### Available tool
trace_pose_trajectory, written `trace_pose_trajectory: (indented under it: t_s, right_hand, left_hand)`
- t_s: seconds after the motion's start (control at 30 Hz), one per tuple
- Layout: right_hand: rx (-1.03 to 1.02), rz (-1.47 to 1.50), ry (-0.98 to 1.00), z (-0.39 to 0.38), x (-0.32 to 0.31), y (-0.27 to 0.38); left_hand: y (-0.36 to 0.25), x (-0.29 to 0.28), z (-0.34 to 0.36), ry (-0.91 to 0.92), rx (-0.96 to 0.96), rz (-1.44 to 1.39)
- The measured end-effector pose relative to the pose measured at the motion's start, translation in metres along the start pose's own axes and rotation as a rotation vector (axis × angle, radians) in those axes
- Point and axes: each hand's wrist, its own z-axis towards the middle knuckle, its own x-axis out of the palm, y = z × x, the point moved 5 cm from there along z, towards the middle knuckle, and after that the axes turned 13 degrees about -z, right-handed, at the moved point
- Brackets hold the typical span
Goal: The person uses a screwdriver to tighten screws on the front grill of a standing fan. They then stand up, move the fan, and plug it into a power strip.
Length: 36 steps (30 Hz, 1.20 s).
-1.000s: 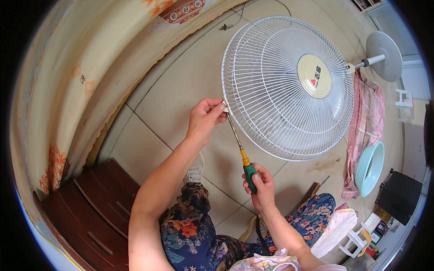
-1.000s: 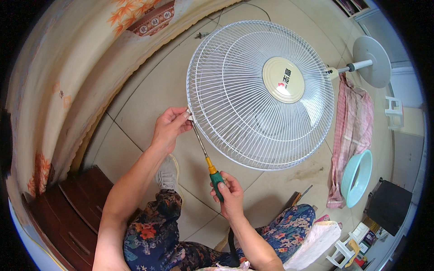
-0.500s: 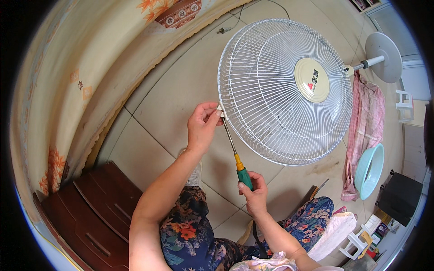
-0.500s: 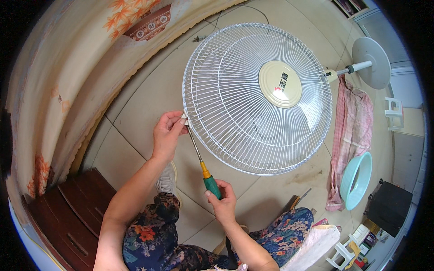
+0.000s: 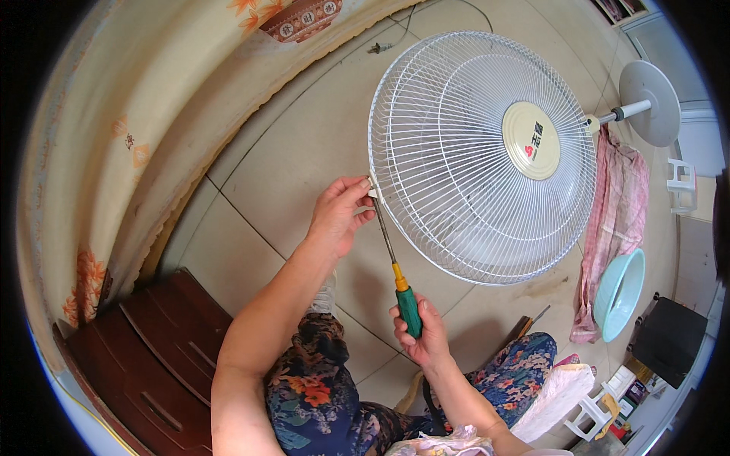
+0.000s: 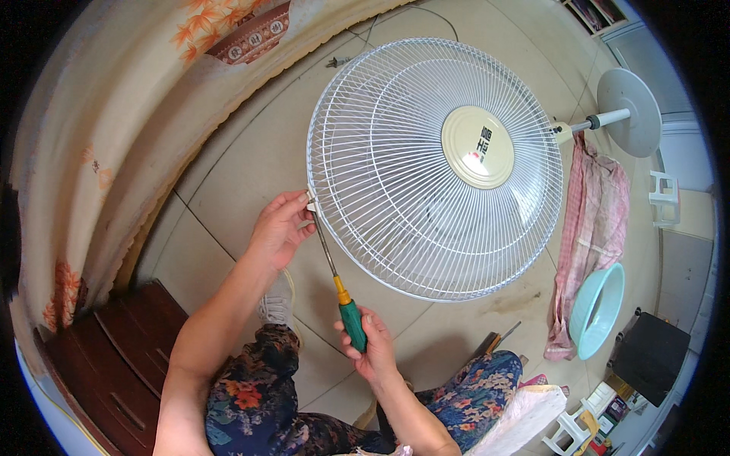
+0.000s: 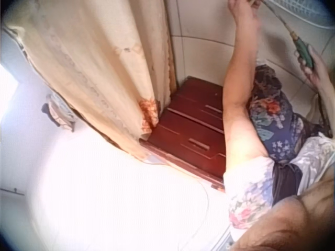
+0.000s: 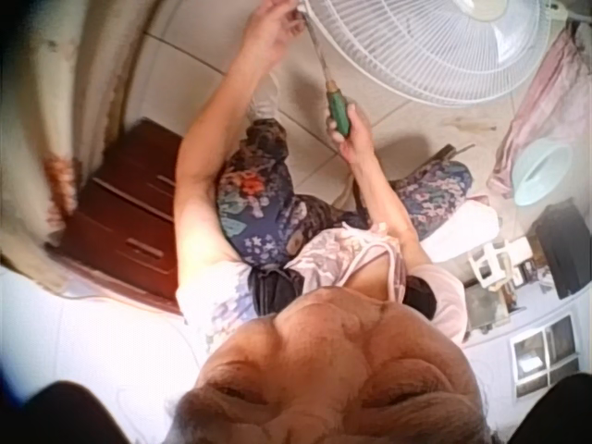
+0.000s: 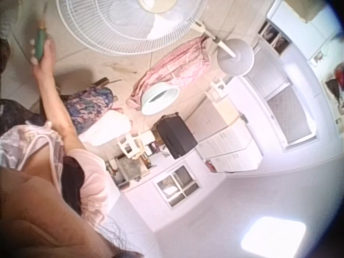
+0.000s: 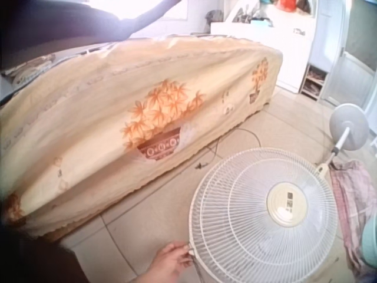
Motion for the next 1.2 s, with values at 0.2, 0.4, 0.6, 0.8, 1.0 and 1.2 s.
trace_pose_trajectory:
  t_s: [0.2,0.4,0.6,0.8,1.0,1.2]
  right_hand:
    - [-0.033,0.028,0.143,-0.003,0.000,-0.004]
    - [0.084,0.194,-0.008,0.003,-0.011,-0.015]
    - [0.203,0.362,0.101,0.005,-0.013,-0.020]
    - [0.013,0.099,0.020,0.001,-0.005,-0.011]
    - [0.242,0.263,0.073,0.012,-0.023,-0.029]
    - [0.064,0.056,0.068,0.004,-0.005,-0.008]
  left_hand:
    - [0.005,-0.001,0.002,0.012,0.012,-0.019]
    - [0.002,0.001,-0.002,0.010,0.031,0.019]
    - [0.003,-0.001,-0.002,-0.005,0.064,0.036]
    - [0.005,-0.001,-0.001,-0.004,0.073,0.014]
    - [0.005,0.001,-0.001,-0.015,0.084,0.024]
    - [0.004,-0.002,0.002,-0.038,0.103,0.038]
